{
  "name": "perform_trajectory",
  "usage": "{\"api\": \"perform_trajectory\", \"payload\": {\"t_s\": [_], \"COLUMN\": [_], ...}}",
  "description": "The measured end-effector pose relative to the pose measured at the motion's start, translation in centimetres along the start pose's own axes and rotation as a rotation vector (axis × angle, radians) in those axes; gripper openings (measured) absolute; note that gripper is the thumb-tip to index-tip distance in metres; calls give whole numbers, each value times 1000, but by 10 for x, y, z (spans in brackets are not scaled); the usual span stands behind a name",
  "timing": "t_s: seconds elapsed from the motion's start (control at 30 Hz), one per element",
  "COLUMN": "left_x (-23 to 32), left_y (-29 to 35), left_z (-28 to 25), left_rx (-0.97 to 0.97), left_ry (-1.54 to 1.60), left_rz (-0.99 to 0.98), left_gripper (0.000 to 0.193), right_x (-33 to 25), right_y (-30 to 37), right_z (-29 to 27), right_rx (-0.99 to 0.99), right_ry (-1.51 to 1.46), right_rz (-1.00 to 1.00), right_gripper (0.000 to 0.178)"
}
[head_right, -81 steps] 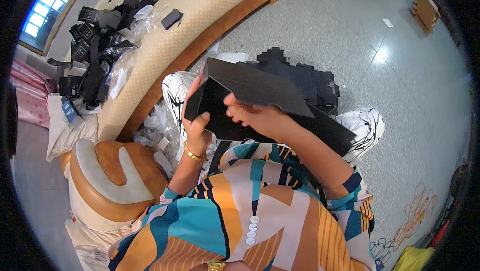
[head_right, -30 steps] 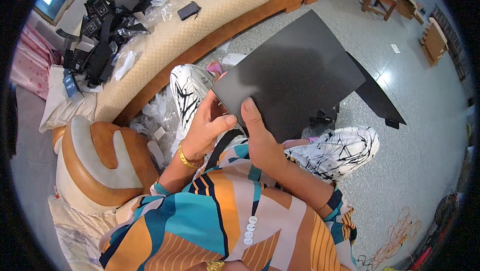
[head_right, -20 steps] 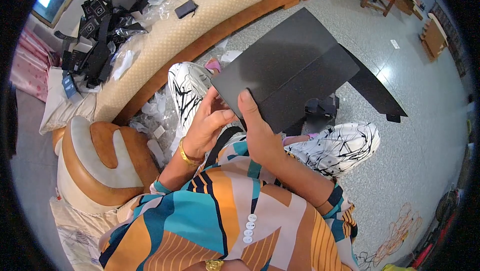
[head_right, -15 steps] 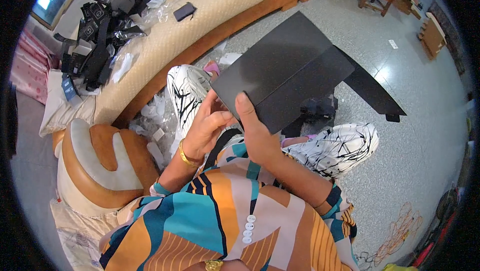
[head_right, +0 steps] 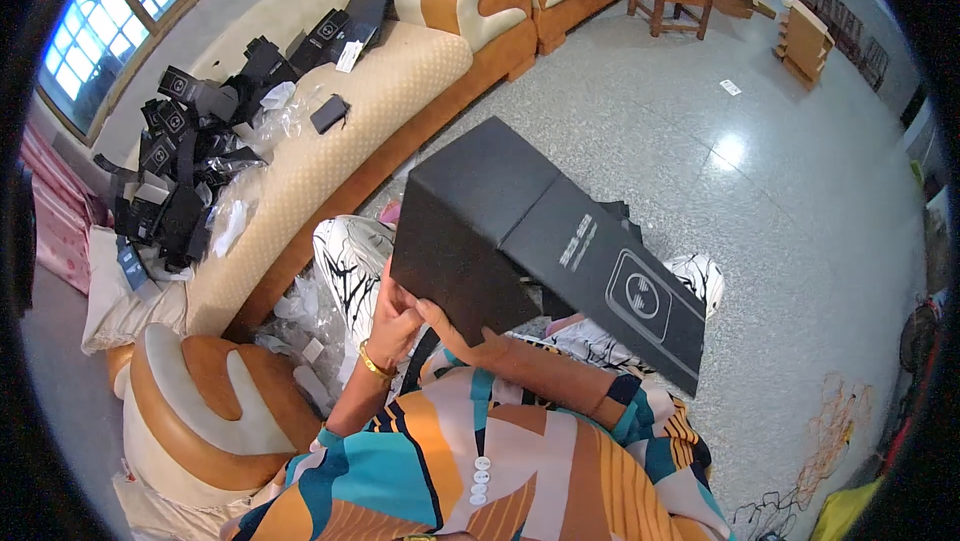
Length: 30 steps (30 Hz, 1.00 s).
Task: Assembling and flattening cardboard packaging boxes.
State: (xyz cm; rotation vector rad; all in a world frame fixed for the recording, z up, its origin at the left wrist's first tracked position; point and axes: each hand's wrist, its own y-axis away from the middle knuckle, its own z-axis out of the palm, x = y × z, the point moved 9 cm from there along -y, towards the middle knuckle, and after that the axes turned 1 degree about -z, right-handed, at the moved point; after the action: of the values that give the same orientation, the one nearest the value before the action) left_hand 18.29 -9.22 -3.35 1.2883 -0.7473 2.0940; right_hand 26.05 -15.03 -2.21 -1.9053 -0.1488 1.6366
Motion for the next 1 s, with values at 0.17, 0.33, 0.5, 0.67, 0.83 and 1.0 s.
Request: {"api": "perform_trajectory", "payload": {"t_s": [0.17,0.33,0.5,0.67,0.83,1.0], "left_x": [-1,-1,0,-4,-25,-14], "left_y": [4,8,12,6,11,17], "left_z": [0,-5,-12,-8,-29,-25], "left_rx": [-33,-90,-87,-90,88,257], "left_ry": [12,-22,-107,-65,-148,-57], "left_rz": [-20,1,9,2,7,30], "left_gripper": [81,83,84,83,85,67], "right_x": [-7,-12,-19,-27,-19,-19], "right_y": [19,42,67,80,65,32], "right_z": [21,40,66,89,68,20], "right_rx": [-35,-69,-127,-171,-147,-71], "right_ry": [-62,-105,-152,-167,-51,134], "right_rz": [9,25,36,40,-11,-89], "right_gripper": [31,31,31,32,32,32]}}
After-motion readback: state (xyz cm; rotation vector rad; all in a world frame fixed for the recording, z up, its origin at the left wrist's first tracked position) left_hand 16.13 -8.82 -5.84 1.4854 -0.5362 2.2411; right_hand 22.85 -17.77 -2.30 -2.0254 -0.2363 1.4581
